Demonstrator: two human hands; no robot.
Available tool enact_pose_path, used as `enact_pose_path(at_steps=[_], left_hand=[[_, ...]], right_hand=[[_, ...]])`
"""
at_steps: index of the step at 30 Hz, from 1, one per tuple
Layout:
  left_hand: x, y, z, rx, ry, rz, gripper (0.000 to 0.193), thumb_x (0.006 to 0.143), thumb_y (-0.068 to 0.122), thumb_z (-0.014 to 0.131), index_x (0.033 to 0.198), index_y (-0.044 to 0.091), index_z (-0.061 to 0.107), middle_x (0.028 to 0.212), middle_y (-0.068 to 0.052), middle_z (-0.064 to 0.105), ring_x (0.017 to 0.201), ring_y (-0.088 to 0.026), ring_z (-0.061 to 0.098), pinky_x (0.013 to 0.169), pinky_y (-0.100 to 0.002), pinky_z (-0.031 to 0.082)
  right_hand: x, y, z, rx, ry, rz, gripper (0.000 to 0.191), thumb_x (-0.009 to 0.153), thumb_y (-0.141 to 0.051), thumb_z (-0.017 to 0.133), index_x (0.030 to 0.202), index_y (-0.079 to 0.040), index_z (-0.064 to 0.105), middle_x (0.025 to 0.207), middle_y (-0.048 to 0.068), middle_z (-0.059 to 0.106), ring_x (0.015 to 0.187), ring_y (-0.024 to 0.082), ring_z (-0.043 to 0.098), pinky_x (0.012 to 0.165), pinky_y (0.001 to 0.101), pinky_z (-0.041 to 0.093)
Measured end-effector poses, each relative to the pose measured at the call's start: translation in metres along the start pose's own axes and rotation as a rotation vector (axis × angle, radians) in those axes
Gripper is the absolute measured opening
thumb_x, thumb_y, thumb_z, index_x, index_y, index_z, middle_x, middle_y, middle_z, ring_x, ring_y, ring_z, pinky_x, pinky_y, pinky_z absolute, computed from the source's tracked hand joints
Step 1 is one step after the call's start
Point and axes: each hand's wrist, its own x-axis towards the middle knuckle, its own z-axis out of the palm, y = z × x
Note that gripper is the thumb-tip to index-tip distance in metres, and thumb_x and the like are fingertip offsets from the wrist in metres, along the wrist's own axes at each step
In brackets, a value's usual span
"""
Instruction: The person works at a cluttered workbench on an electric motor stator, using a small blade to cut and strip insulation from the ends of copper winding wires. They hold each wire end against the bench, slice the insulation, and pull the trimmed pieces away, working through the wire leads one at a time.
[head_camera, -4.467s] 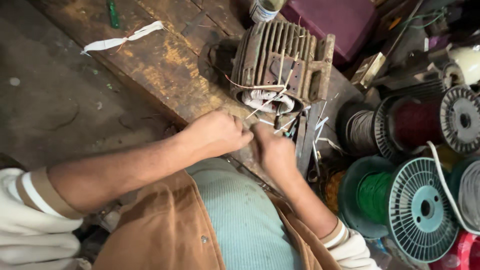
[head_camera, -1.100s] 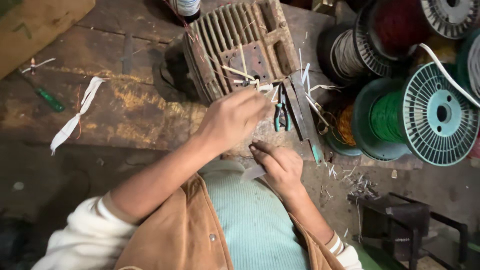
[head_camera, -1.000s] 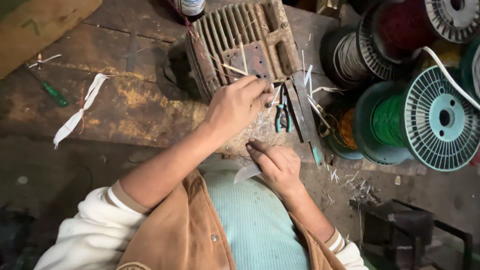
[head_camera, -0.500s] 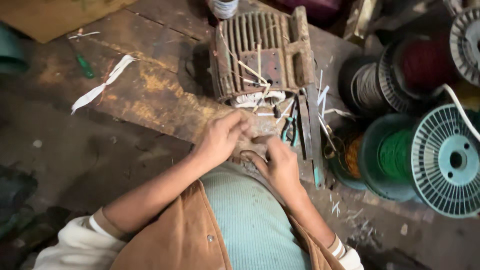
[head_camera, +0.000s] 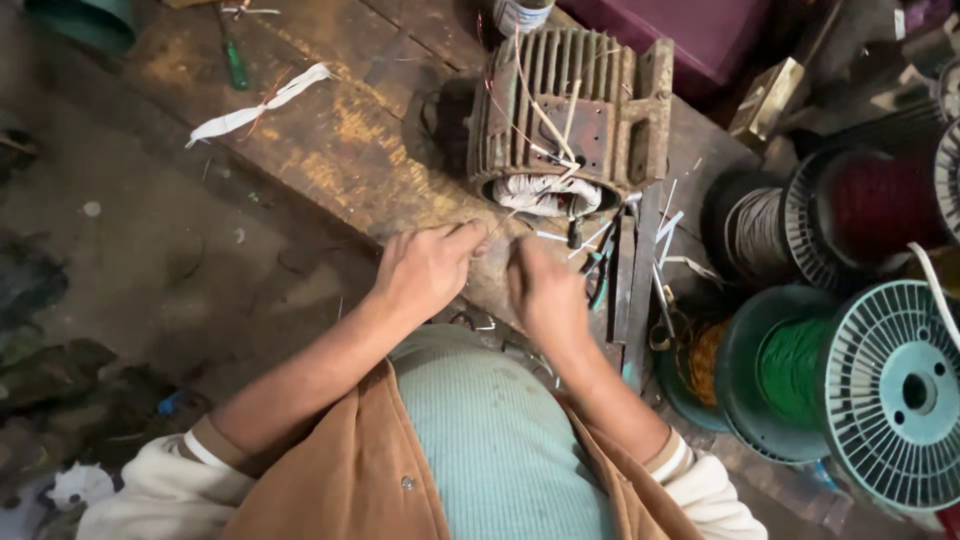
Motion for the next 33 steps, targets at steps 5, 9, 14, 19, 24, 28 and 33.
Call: enact_pose_path(at_steps=[5, 9, 14, 19, 24, 28, 33], left_hand=[[-0.005, 0.005, 0.001, 0.078, 0.004, 0.0, 0.008, 0.091, 0.013, 0.063, 0.099, 0.015, 0.065, 0.083, -0.011, 0.072, 0.072, -0.041, 0.067, 0.058, -0.054, 0.052], [-0.008, 0.006, 0.004, 0.139, -0.007, -0.027, 0.015, 0.09, 0.011, 0.061, 0.102, 0.016, 0.067, 0.08, -0.012, 0.072, 0.071, -0.041, 0.068, 0.058, -0.055, 0.052], [-0.01, 0.009, 0.007, -0.162, 0.016, -0.094, 0.009, 0.096, 0.013, 0.056, 0.099, 0.017, 0.064, 0.083, -0.007, 0.075, 0.077, -0.034, 0.074, 0.063, -0.048, 0.059], [-0.009, 0.01, 0.005, 0.219, -0.038, -0.044, 0.018, 0.092, 0.014, 0.059, 0.106, 0.016, 0.071, 0.079, -0.011, 0.072, 0.066, -0.038, 0.068, 0.056, -0.052, 0.053], [-0.011, 0.008, 0.003, 0.442, -0.006, 0.183, 0.026, 0.085, 0.012, 0.06, 0.109, 0.014, 0.071, 0.089, -0.006, 0.071, 0.073, -0.026, 0.072, 0.065, -0.04, 0.056], [-0.014, 0.01, 0.007, 0.546, -0.023, 0.234, 0.023, 0.085, 0.016, 0.062, 0.106, 0.014, 0.071, 0.09, -0.004, 0.071, 0.077, -0.023, 0.072, 0.068, -0.036, 0.056], [-0.006, 0.014, 0.017, 0.429, -0.271, -0.029, 0.012, 0.093, 0.021, 0.063, 0.1, 0.015, 0.07, 0.09, -0.01, 0.075, 0.082, -0.027, 0.072, 0.071, -0.04, 0.054]], right_hand=[[0.004, -0.002, -0.009, -0.016, -0.008, 0.088, 0.01, 0.097, -0.011, 0.066, 0.101, -0.003, 0.061, 0.08, 0.022, 0.066, 0.072, 0.043, 0.066, 0.06, 0.0504, 0.052], [0.004, 0.009, -0.009, 0.094, -0.082, -0.138, 0.012, 0.09, -0.007, 0.064, 0.101, -0.003, 0.059, 0.082, 0.022, 0.063, 0.076, 0.043, 0.067, 0.067, 0.0498, 0.053], [0.007, 0.016, 0.0, -0.036, 0.021, -0.014, 0.012, 0.096, -0.009, 0.068, 0.101, -0.002, 0.06, 0.081, 0.022, 0.065, 0.071, 0.044, 0.066, 0.061, 0.0498, 0.051], [0.004, 0.011, 0.001, 0.143, -0.012, -0.084, 0.014, 0.092, -0.008, 0.066, 0.104, -0.005, 0.062, 0.08, 0.022, 0.066, 0.073, 0.041, 0.069, 0.063, 0.0464, 0.055], [0.001, 0.012, -0.012, 0.011, -0.125, -0.023, 0.013, 0.09, -0.011, 0.07, 0.099, -0.003, 0.063, 0.075, 0.023, 0.067, 0.069, 0.043, 0.067, 0.06, 0.0505, 0.053], [0.004, 0.007, -0.011, -0.012, -0.058, -0.003, 0.012, 0.094, -0.013, 0.07, 0.097, -0.003, 0.063, 0.079, 0.023, 0.069, 0.07, 0.043, 0.068, 0.06, 0.0497, 0.054], [0.003, -0.004, -0.008, 0.11, -0.211, -0.031, 0.012, 0.092, -0.013, 0.068, 0.097, -0.003, 0.063, 0.077, 0.021, 0.068, 0.073, 0.041, 0.07, 0.064, 0.0474, 0.055]])
